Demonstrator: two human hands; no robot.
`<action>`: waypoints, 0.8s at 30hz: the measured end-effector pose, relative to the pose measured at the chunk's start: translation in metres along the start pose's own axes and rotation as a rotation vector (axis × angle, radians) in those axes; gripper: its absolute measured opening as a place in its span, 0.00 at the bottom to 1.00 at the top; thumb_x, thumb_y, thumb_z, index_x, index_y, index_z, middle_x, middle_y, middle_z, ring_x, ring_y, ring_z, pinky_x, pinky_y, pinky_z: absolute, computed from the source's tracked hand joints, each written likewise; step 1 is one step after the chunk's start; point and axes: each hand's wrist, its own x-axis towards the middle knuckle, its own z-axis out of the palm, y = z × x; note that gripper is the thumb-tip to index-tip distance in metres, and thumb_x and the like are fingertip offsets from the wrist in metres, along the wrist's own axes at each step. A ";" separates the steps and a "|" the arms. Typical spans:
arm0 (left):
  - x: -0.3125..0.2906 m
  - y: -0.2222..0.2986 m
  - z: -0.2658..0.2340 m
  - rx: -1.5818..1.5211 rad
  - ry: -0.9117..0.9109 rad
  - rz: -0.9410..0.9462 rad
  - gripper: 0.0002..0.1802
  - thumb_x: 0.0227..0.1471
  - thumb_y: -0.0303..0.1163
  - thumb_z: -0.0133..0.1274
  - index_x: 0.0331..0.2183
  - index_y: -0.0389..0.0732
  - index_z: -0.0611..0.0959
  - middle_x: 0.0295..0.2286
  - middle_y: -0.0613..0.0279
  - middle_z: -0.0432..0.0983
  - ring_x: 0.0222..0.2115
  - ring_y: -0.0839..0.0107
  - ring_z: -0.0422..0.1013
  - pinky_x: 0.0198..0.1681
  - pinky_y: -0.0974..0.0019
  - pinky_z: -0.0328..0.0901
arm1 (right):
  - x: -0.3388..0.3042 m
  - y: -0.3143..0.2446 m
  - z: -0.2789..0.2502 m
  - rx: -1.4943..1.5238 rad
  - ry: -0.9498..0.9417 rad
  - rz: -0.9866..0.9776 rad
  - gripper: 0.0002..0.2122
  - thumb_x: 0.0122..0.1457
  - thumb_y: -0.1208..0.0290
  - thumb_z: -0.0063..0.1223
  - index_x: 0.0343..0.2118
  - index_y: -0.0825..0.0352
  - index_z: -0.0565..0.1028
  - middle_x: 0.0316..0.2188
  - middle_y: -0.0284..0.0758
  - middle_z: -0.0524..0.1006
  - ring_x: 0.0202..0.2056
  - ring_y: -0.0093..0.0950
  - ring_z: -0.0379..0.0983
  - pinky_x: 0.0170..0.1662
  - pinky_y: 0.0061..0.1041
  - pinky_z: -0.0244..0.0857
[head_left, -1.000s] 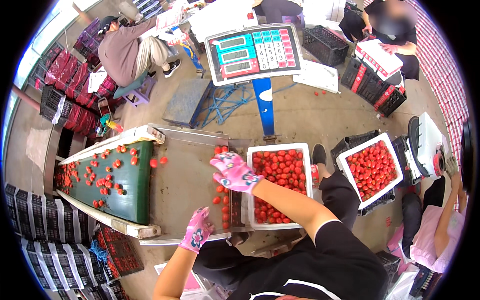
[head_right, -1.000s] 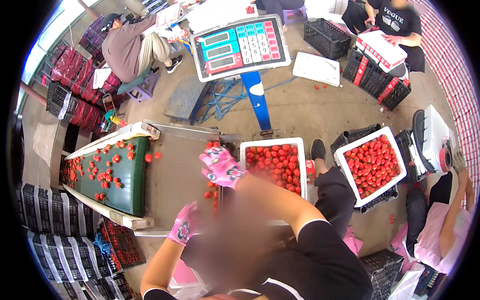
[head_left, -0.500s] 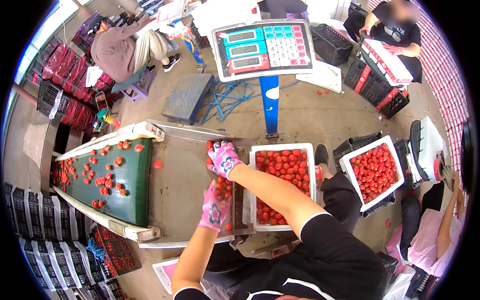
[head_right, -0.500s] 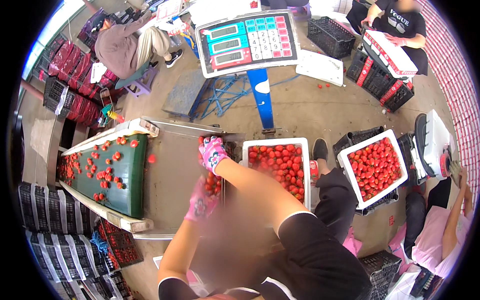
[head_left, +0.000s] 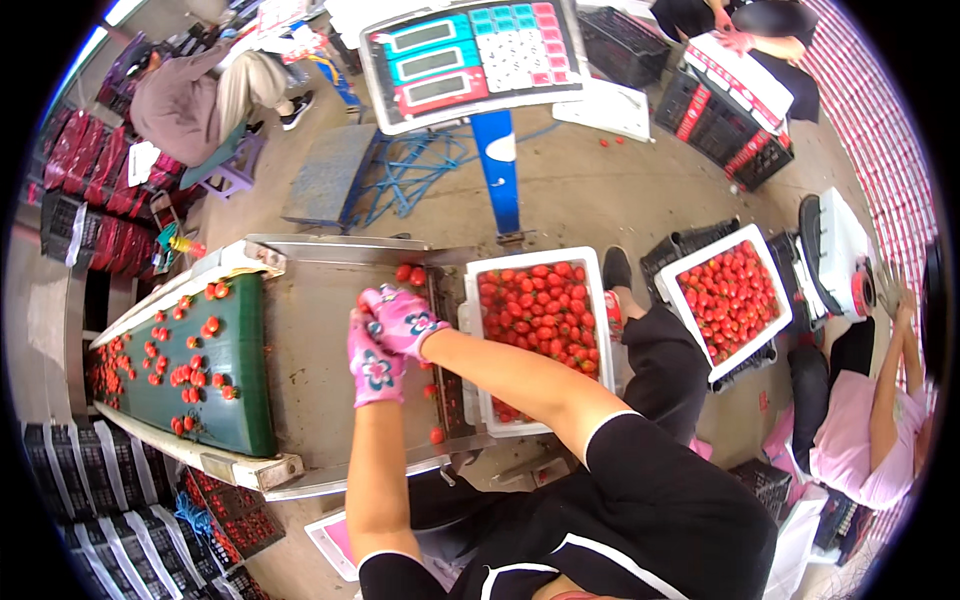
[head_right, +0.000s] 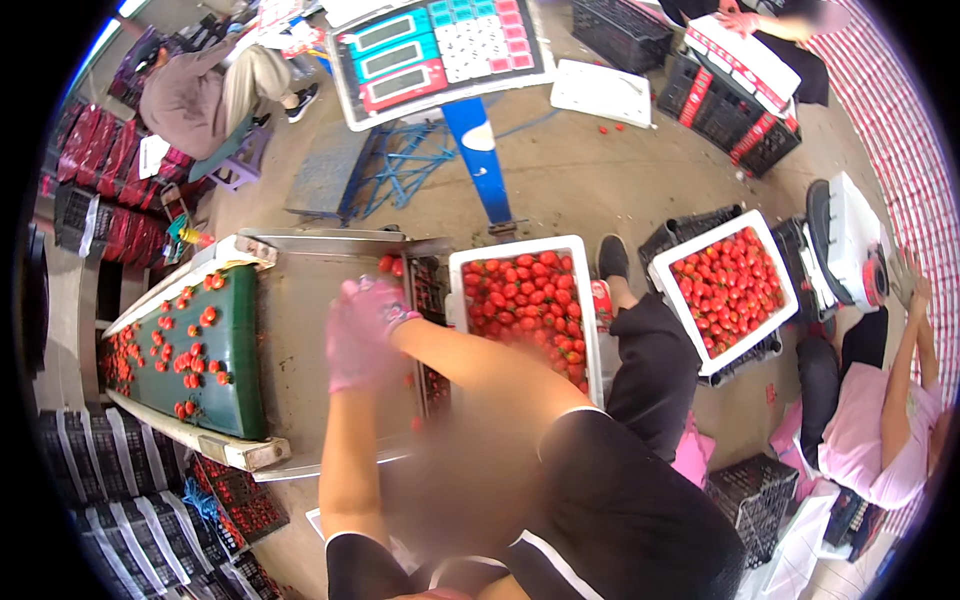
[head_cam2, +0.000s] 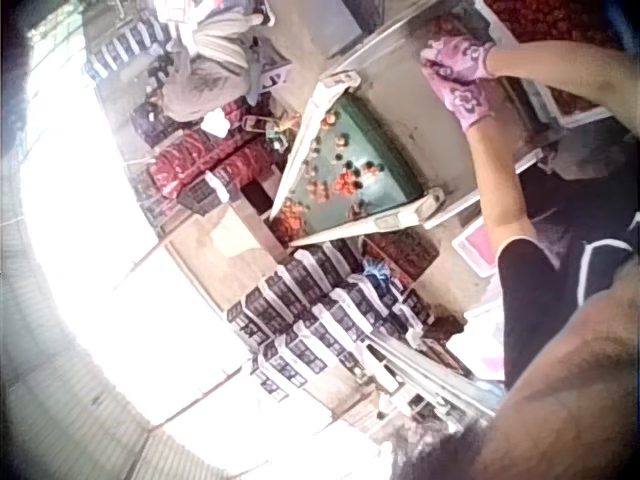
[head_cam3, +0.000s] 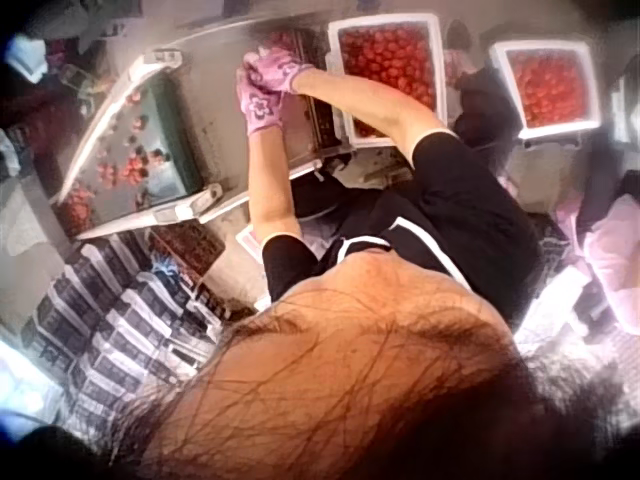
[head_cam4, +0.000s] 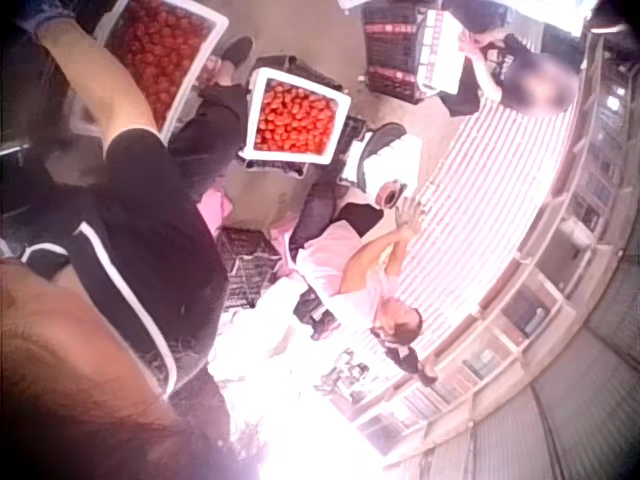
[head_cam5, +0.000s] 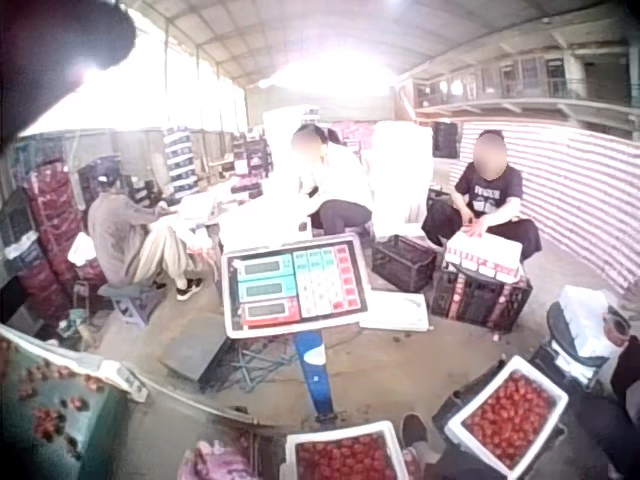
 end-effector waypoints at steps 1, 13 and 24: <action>0.002 -0.001 -0.018 -0.022 -0.032 0.004 0.14 0.58 0.41 0.43 0.41 0.43 0.75 0.37 0.59 0.73 0.42 0.63 0.69 0.48 0.55 0.64 | -0.007 -0.001 0.007 0.081 0.060 -0.074 0.14 0.57 0.63 0.45 0.44 0.62 0.66 0.38 0.44 0.71 0.42 0.45 0.69 0.45 0.39 0.63; -0.066 -0.085 0.114 0.331 0.168 -0.557 0.27 0.53 0.41 0.52 0.53 0.49 0.64 0.37 0.61 0.69 0.34 0.67 0.68 0.30 0.58 0.68 | -0.159 0.084 -0.068 0.341 0.287 0.068 0.19 0.55 0.72 0.49 0.50 0.64 0.65 0.44 0.44 0.70 0.47 0.41 0.67 0.50 0.33 0.62; -0.099 -0.045 0.132 0.728 -0.176 -0.390 0.29 0.53 0.38 0.54 0.54 0.40 0.67 0.46 0.54 0.68 0.47 0.70 0.65 0.50 0.68 0.60 | -0.226 0.142 -0.092 -0.151 0.385 0.172 0.09 0.57 0.67 0.48 0.38 0.64 0.72 0.37 0.40 0.73 0.43 0.39 0.68 0.46 0.36 0.60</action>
